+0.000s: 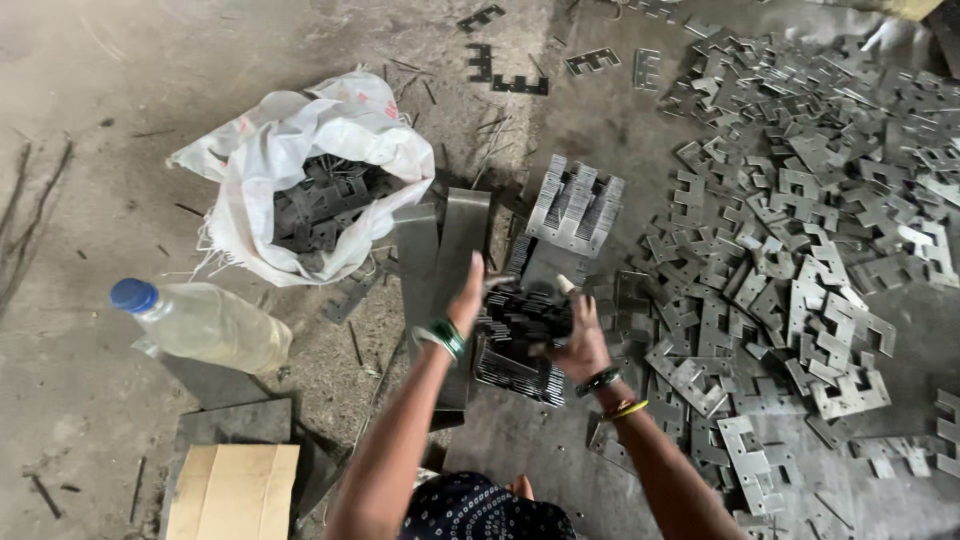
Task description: The person sits on the floor and repeatedly picks up small metal brackets from a pile, wipes them with a white cloth, and stacks them. The person handles the brackets one at a time, turning them over to wipe different sides before placing them into a neat stack.
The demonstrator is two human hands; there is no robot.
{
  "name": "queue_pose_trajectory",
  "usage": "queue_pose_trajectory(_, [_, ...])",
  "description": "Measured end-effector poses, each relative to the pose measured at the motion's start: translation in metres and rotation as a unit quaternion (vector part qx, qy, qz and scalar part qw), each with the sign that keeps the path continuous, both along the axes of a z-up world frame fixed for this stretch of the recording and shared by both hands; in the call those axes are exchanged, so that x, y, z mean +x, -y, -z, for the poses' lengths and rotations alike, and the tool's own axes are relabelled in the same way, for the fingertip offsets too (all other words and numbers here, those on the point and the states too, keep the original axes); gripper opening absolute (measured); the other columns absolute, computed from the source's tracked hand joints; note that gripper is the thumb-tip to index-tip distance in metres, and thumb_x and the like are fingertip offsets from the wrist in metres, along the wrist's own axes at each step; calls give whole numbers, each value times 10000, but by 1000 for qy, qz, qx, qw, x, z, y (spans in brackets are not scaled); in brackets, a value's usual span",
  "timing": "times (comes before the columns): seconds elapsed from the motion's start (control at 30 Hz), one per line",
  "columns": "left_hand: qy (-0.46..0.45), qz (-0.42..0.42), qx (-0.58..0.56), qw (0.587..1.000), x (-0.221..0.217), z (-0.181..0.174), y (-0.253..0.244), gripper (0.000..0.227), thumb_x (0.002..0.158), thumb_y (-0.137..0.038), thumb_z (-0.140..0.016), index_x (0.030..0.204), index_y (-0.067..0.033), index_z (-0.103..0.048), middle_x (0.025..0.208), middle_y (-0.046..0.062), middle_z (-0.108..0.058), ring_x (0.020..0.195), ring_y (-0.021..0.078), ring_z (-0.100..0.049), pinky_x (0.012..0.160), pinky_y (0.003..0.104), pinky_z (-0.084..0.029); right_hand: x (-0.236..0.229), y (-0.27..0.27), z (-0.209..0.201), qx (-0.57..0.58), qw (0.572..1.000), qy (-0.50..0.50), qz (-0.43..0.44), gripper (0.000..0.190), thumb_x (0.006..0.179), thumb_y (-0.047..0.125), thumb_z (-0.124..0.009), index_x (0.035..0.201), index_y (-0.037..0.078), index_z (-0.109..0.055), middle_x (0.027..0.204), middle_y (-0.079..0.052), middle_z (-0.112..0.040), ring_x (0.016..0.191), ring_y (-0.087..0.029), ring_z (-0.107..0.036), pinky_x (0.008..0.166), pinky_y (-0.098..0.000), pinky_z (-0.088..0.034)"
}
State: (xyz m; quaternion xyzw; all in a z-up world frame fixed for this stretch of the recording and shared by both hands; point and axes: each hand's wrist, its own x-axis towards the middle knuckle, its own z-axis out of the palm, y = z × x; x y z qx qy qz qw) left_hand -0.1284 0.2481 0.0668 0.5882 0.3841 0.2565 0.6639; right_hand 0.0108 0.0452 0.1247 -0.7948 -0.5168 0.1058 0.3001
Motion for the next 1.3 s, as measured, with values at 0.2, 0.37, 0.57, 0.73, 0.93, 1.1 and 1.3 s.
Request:
queue_pose_trajectory(0.2, [71,-52,-134,987,2,0,24,1045,824,-854,-150,1523,-170,-517,1556,127,-441,1470,276,-317,1209,427,-114,-23,3,-2,9,997,-78,22,1185,573,136,-868,1551,103,-200,1562,-325,-134,1418,-491,-265,1118,-480,-381])
queue_pose_trajectory(0.37, [59,-59,-113,990,6,-40,30,1026,881,-867,-151,1480,-150,-573,1359,143,-666,1432,302,-469,1233,524,-118,-15,-2,5,-8,998,-60,-6,1045,619,111,-785,1534,74,-281,1554,-300,-247,1378,-478,-371,1092,-491,-466])
queue_pose_trajectory(0.57, [65,57,-95,992,-5,-67,33,932,863,-797,-88,1578,-240,-302,1436,78,-631,1486,231,-367,1220,536,-15,-30,5,-4,-2,997,66,-33,774,744,356,-829,1419,148,-512,1382,-191,-455,1248,-421,-465,1075,-542,-378])
queue_pose_trajectory(0.73, [8,-29,205,978,8,-56,54,783,1012,-640,-419,1556,-78,-380,1609,210,-383,1502,353,-342,1237,522,-282,-12,-17,-28,-65,984,165,5,721,784,462,-777,1414,203,-540,1311,-146,-502,1230,-397,-467,1104,-654,-267])
queue_pose_trajectory(0.93, [-128,-14,344,930,-2,-79,71,798,962,-513,-623,1553,-35,-381,1635,284,-269,1526,449,-185,1198,564,-195,73,-82,-38,-38,970,197,135,829,746,408,-791,1476,170,-478,1515,-225,-370,1417,-471,-286,1112,-719,-148])
queue_pose_trajectory(1.1, [-111,-19,491,864,9,-112,94,744,934,-498,-702,1460,-9,-508,1509,328,-463,1444,472,-358,1151,570,-341,136,15,-20,-100,981,139,95,682,839,236,-730,1466,115,-490,1420,-182,-506,1222,-361,-559,1012,-483,-505])
queue_pose_trajectory(1.3, [-90,262,353,893,71,-96,179,402,914,-421,-696,1138,-88,-665,997,94,-733,807,229,-718,683,377,-596,138,187,47,-267,947,132,117,625,787,253,-747,1355,95,-538,1259,-212,-590,1071,-402,-641,857,-485,-565])
